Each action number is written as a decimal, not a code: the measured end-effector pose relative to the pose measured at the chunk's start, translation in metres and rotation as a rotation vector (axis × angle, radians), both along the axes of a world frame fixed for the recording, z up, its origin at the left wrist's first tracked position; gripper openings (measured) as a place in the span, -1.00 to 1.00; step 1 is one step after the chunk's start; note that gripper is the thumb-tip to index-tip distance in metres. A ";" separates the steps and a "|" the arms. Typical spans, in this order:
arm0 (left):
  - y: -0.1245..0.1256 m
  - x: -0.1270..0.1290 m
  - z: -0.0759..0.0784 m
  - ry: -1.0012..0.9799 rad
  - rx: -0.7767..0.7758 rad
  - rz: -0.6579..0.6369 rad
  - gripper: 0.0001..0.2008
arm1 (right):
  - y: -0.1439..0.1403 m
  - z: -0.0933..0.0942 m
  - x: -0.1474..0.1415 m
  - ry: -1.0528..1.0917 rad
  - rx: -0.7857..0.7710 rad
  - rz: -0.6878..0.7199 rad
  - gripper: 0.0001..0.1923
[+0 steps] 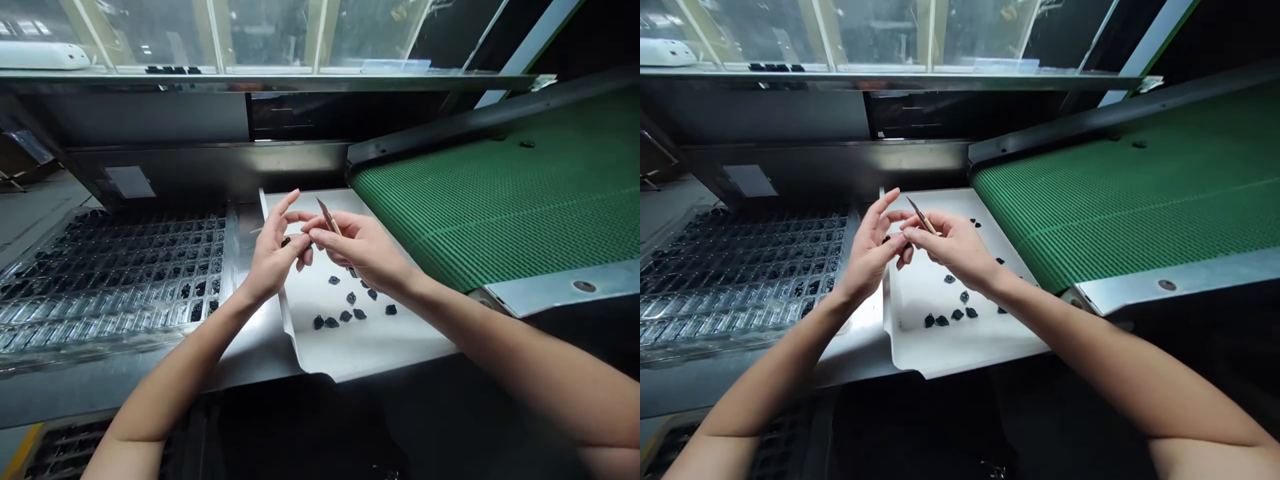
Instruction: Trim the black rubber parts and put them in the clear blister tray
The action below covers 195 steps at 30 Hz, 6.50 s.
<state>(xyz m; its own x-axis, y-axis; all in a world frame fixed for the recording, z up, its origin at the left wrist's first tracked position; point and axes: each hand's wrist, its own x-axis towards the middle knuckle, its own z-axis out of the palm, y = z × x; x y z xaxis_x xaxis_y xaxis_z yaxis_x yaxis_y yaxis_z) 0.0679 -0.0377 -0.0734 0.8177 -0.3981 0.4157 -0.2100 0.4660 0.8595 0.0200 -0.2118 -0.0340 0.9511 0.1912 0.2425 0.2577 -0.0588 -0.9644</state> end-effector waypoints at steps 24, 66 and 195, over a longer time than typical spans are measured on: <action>0.004 0.021 0.001 0.381 0.161 -0.356 -0.69 | -0.016 -0.019 0.004 0.115 0.185 -0.167 -0.60; 0.008 0.021 -0.011 0.358 0.010 -0.223 -0.70 | -0.027 -0.015 -0.003 -0.728 -0.683 -0.342 -0.55; 0.004 -0.007 -0.013 0.478 -0.081 -0.241 -0.69 | -0.027 -0.021 -0.001 -0.694 -0.685 -0.303 -0.67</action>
<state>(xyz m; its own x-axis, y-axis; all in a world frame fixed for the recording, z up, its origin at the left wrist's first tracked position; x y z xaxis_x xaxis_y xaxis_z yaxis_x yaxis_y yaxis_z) 0.0606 -0.0336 -0.0863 0.8124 -0.5803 0.0568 0.3167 0.5210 0.7926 0.0186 -0.2384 -0.0547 0.6739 0.2705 0.6875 0.6293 -0.6978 -0.3422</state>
